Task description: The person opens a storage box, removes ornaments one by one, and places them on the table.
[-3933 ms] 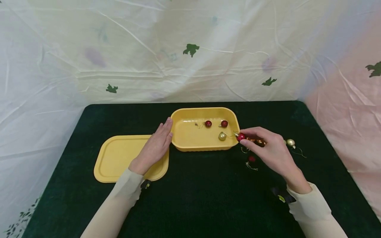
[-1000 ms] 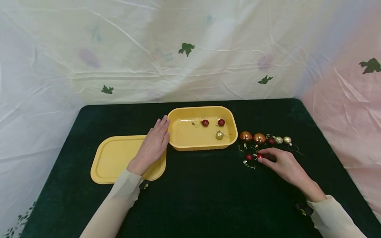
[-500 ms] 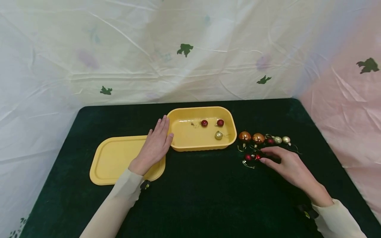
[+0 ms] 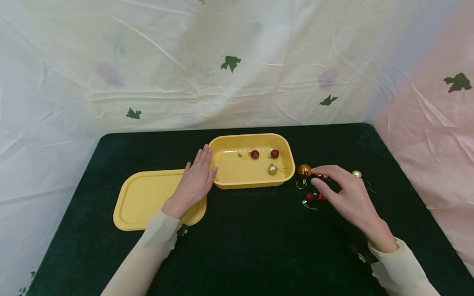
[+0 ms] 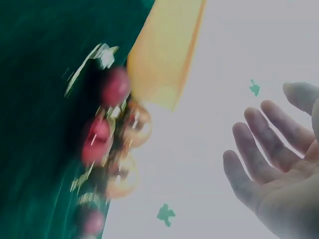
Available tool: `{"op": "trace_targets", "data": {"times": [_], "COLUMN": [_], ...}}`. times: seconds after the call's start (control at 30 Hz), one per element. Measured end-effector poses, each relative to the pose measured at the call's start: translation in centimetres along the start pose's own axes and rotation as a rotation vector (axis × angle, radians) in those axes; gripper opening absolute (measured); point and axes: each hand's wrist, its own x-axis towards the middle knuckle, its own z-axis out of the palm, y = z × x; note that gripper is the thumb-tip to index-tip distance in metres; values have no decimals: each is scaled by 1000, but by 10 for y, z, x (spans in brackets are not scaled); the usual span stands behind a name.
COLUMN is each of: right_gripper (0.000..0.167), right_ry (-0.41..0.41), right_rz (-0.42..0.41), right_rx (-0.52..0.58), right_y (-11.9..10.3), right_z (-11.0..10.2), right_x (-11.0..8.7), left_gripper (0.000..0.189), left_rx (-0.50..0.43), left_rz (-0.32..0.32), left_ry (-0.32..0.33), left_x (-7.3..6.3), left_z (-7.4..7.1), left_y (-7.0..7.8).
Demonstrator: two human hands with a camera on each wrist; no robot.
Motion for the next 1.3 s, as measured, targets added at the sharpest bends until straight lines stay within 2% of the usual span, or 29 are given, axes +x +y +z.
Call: {"op": "trace_targets", "data": {"times": [0.37, 0.57, 0.73, 1.0, 1.3], "right_gripper": [29, 35, 36, 39, 42], "right_ry": [-47, -58, -91, -142, -210], "right_rz": [-18, -41, -26, -1, 55], "right_rx": [121, 165, 191, 201, 157], "right_y": [-25, -31, -34, -35, -29], "right_z": [38, 56, 68, 83, 100], "right_x": [32, 55, 70, 91, 112], "left_gripper": [67, 68, 68, 68, 67], "left_rx": [0, 0, -1, -5, -13], "left_rz": [-6, -13, -13, -6, 1], "left_ry": [2, -7, -9, -4, 3], "left_x": [-1, 0, 1, 1, 0], "left_z": [-1, -1, 0, 0, 0], "left_y": [1, -1, -1, -1, -1]}}
